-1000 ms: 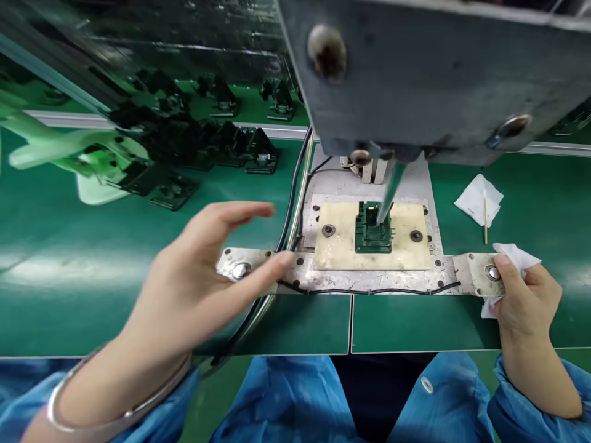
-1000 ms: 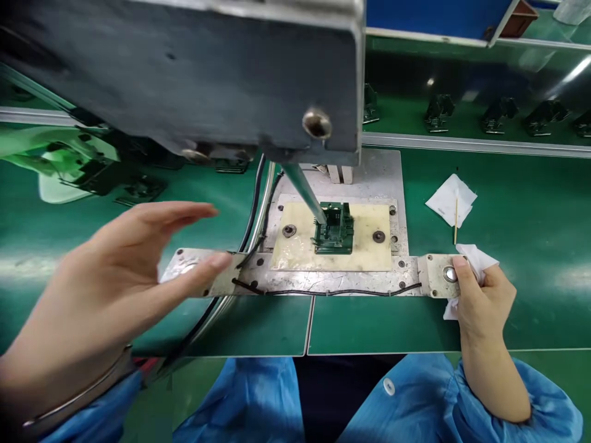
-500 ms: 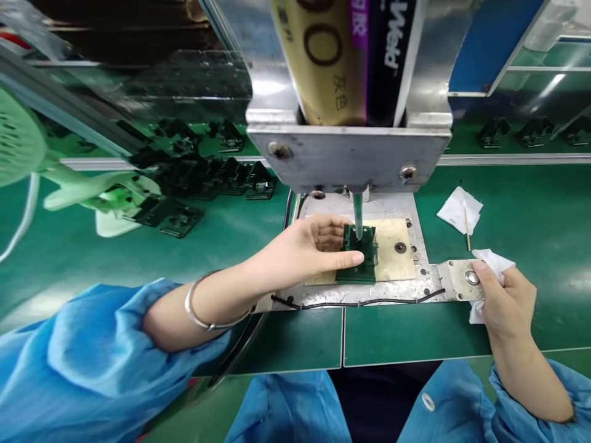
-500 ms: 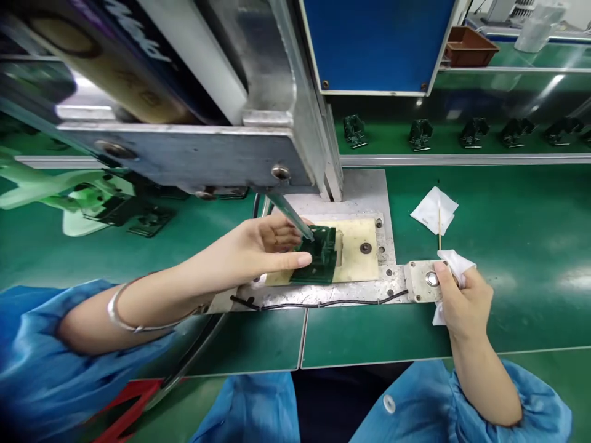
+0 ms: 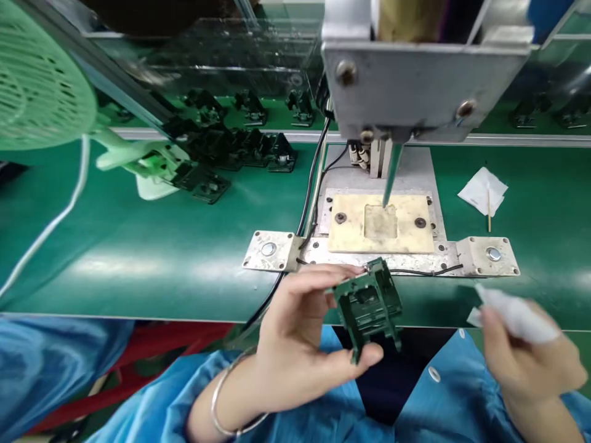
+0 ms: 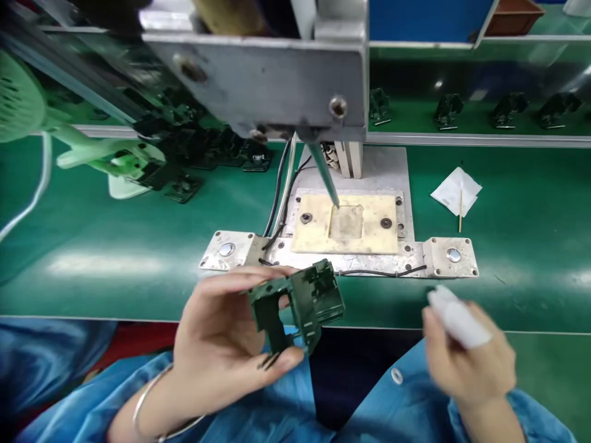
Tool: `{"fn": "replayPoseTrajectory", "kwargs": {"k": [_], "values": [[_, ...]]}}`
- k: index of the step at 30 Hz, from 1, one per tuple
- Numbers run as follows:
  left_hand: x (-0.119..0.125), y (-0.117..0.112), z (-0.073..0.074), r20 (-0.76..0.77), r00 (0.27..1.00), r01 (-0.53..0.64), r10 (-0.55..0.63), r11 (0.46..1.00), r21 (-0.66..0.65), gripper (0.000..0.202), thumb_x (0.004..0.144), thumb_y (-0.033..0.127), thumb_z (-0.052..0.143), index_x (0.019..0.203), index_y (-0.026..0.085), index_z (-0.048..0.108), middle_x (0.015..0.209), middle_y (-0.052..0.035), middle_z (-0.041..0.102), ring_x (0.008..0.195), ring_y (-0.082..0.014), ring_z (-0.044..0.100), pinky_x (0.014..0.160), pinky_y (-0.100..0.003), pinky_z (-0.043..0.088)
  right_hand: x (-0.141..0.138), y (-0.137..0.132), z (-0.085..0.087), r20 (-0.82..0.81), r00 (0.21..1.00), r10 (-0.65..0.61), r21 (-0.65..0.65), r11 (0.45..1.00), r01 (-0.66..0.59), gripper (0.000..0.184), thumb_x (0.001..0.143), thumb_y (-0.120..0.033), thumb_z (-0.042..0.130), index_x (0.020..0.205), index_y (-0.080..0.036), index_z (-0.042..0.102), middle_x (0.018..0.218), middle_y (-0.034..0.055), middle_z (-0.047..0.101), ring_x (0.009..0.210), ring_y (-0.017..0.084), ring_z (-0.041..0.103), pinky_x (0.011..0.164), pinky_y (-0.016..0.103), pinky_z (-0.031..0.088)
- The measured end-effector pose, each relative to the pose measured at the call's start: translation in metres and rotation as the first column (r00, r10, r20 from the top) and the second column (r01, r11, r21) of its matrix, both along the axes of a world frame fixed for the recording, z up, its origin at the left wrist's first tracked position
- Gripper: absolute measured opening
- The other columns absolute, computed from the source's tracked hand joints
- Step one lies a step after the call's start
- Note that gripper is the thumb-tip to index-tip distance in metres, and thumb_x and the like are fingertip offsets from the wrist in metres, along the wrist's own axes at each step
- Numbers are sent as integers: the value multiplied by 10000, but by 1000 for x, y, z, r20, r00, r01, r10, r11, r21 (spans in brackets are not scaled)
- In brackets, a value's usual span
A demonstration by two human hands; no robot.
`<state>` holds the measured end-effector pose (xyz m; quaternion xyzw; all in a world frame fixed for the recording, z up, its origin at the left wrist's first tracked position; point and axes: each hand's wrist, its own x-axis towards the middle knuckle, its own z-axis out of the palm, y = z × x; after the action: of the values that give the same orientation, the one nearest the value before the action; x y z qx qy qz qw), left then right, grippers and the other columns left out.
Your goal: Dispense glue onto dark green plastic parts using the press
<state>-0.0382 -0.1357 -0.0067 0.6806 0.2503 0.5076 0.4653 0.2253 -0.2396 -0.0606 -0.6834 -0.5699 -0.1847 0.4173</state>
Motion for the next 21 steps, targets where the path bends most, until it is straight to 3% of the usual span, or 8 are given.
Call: {"fn": "replayPoseTrajectory", "kwargs": {"k": [1, 3, 5, 8, 14, 21], "values": [[1, -5, -2, 12, 1000, -25, 24, 995, 98, 662, 669, 157, 911, 1248, 242, 601, 1075, -46, 658, 1024, -210, 701, 918, -316, 619, -14, -6, 11, 74, 981, 180, -53, 983, -176, 116, 851, -273, 756, 889, -187, 688, 701, 22, 651, 587, 176, 624, 549, 291, 471], [4, -10, -3, 24, 999, -30, 26, 985, 169, 697, 684, 202, 914, 1294, 235, 579, 1073, -51, 648, 1065, -223, 692, 988, -346, 604, -39, -10, 31, 89, 884, 459, -162, 882, -442, 56, 881, -161, 702, 926, -176, 671, 656, 0, 608, 568, 159, 594, 544, 292, 462], [6, -11, -4, 32, 999, 3, -8, 983, 183, 724, 694, 210, 910, 1329, 235, 562, 1073, -55, 648, 1068, -223, 690, 992, -351, 607, -59, -5, 45, 30, 800, 599, -223, 784, -579, 67, 899, -112, 652, 883, -176, 638, 599, -24, 546, 518, 140, 521, 515, 292, 421], [6, -13, -4, 48, 998, 29, -40, 980, 199, 738, 693, 197, 907, 1342, 243, 558, 1078, -54, 651, 1062, -227, 697, 975, -365, 618, -76, 5, 50, 29, 728, 685, -190, 719, -669, 114, 925, -124, 577, 831, -187, 584, 594, -18, 516, 516, 144, 482, 509, 294, 365], [7, -22, -5, 61, 998, -42, 30, 978, 207, 737, 681, 169, 910, 1328, 249, 564, 1030, -57, 656, 998, -238, 706, 925, -436, 650, -88, 7, 41, 100, 791, 604, -128, 796, -592, 145, 901, -81, 493, 826, -158, 591, 600, 19, 509, 541, 171, 455, 506, 305, 271], [14, -28, -5, 89, 992, -107, 92, 976, 188, 702, 700, 159, 899, 1310, 235, 561, 1018, -58, 628, 985, -214, 687, 945, -427, 649, -89, 6, 43, 106, 809, 578, -72, 816, -574, 184, 833, -28, 557, 733, -181, 543, 594, 10, 500, 545, 160, 448, 513, 303, 296]]}}
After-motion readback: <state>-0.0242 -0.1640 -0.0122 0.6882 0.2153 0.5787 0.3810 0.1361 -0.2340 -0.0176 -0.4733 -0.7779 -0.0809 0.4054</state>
